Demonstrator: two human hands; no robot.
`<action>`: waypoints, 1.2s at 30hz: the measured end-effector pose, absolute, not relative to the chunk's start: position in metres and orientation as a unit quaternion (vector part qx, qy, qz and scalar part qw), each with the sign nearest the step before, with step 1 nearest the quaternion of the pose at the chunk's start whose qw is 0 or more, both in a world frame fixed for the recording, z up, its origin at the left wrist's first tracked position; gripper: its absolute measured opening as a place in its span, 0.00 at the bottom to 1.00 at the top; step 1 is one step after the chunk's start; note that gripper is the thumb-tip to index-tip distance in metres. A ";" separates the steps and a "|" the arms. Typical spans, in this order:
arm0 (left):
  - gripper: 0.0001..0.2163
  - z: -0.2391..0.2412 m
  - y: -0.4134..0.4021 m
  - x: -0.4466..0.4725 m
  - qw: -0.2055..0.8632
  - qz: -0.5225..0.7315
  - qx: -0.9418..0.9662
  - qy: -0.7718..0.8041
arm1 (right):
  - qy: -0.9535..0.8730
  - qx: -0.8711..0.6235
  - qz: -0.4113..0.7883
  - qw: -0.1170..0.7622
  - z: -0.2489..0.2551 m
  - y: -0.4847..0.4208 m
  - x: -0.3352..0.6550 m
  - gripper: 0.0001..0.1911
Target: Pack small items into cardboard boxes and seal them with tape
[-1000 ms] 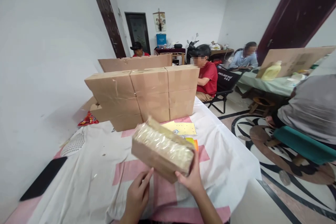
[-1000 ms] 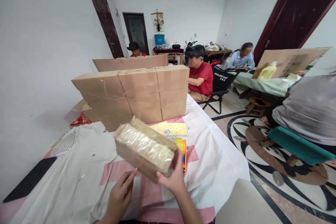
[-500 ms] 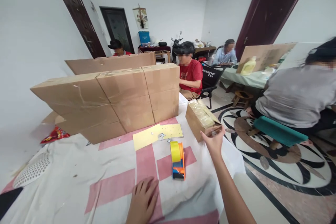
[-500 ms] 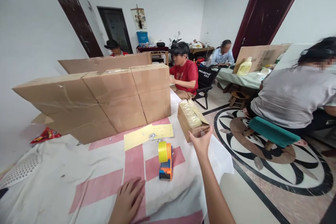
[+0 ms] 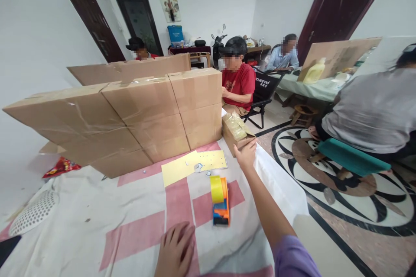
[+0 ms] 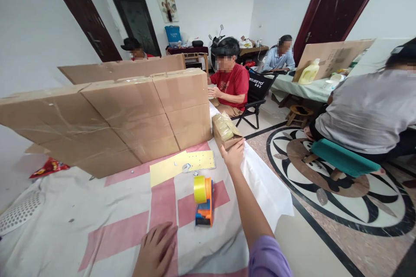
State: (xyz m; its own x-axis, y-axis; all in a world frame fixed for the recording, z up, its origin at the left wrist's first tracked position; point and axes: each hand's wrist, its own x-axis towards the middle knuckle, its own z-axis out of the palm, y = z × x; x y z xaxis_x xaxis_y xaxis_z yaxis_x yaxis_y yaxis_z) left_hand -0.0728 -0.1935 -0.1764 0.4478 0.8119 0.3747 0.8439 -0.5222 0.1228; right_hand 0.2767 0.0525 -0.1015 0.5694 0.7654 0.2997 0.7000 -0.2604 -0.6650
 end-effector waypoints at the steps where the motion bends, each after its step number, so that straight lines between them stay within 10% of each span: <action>1: 0.18 -0.176 -0.193 -0.073 0.040 -0.200 -0.849 -0.487 | -0.457 -0.814 0.050 0.356 -0.095 0.065 0.273 0.60; 7: 0.17 -0.172 -0.193 -0.070 0.028 -0.217 -0.845 -0.488 | -0.450 -0.860 0.183 0.157 -0.060 0.115 0.253 0.64; 13: 0.14 -0.166 -0.194 -0.069 -0.045 -0.251 -0.828 -0.499 | -0.549 -0.804 0.196 0.117 -0.050 0.083 0.216 0.29; 18: 0.07 -0.153 -0.197 -0.070 -0.237 -0.314 -0.785 -0.479 | -0.724 -0.663 0.160 0.104 -0.020 0.051 0.157 0.19; 23: 0.16 -0.143 -0.188 -0.093 -0.383 -0.494 -0.641 -0.446 | -0.875 -0.445 0.187 0.031 -0.024 0.033 0.041 0.17; 36: 0.15 -0.105 -0.030 -0.436 -0.246 -0.649 -0.262 -0.670 | -0.924 -0.363 0.119 0.013 -0.147 -0.017 -0.077 0.36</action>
State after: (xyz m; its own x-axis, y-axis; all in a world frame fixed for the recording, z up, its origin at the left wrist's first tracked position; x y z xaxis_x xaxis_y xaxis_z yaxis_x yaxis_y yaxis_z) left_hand -0.4357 -0.0297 -0.1051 -0.7420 0.6703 0.0106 0.0320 0.0195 0.9993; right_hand -0.0775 -0.0174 -0.1471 -0.7359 0.6742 -0.0624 0.6680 0.7079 -0.2294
